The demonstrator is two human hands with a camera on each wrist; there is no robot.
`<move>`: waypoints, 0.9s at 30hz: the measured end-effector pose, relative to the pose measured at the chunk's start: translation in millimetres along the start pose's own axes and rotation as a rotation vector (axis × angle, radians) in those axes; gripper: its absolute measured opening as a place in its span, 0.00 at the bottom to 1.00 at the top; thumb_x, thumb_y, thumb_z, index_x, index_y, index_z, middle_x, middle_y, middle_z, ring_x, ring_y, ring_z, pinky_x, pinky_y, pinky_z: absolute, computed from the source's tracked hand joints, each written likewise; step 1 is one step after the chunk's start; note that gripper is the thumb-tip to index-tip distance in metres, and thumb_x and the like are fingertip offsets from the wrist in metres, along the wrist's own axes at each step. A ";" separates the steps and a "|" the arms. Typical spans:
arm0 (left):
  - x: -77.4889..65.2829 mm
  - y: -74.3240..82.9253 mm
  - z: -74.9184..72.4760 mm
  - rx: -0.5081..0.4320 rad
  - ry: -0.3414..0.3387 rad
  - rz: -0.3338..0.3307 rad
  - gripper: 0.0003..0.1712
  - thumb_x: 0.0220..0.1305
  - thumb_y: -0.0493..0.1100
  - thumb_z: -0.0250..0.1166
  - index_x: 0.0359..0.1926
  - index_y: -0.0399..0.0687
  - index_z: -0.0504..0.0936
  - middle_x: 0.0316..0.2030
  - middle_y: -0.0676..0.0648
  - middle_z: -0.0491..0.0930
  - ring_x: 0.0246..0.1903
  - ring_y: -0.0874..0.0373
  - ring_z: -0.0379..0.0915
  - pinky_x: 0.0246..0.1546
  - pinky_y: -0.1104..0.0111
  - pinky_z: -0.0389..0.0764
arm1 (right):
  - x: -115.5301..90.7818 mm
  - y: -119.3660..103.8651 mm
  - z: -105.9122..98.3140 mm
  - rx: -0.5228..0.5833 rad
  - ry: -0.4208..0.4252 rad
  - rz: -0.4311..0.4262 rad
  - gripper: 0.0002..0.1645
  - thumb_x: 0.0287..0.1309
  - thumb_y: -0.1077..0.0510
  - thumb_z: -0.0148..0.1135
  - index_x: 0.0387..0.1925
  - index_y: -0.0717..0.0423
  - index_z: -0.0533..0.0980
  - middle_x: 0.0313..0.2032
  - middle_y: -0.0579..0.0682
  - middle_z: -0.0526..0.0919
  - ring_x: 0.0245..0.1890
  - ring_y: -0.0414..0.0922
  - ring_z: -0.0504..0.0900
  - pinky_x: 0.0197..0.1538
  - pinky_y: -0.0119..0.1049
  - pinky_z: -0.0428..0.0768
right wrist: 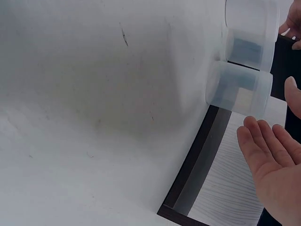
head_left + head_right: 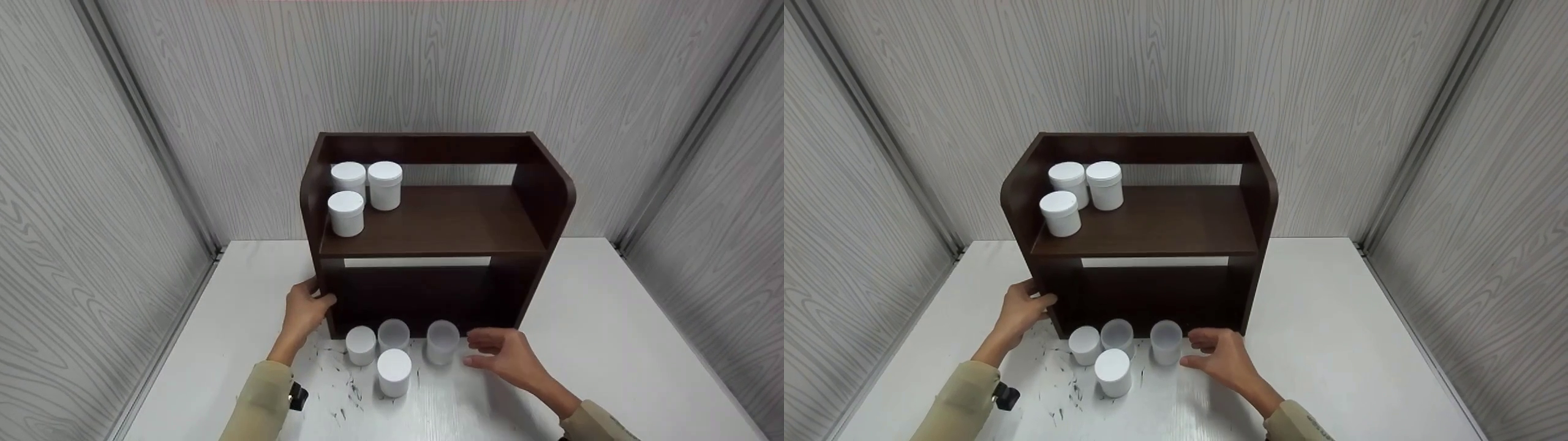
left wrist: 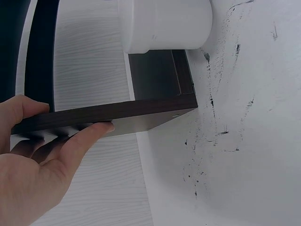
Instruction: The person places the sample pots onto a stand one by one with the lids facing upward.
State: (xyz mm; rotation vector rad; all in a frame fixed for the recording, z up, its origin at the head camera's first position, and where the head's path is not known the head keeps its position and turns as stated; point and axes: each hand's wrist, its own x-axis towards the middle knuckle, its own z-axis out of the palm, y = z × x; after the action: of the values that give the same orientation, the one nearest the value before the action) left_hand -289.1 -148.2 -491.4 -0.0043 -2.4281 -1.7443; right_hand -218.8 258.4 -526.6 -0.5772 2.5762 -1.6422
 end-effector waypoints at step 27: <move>1.0 -2.8 0.5 -0.004 0.000 -0.001 0.37 0.65 0.35 0.64 0.72 0.24 0.67 0.65 0.27 0.75 0.54 0.40 0.84 0.43 0.60 0.89 | 33.7 19.2 14.8 0.095 -0.029 -0.044 0.42 0.51 0.61 0.84 0.65 0.73 0.76 0.63 0.71 0.78 0.59 0.64 0.83 0.61 0.51 0.82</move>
State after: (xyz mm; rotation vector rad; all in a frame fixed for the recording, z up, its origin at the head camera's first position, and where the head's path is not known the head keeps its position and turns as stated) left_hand -290.3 -148.7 -494.0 -0.0029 -2.4245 -1.7499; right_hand -252.4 241.7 -544.3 -0.6502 2.4664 -1.7453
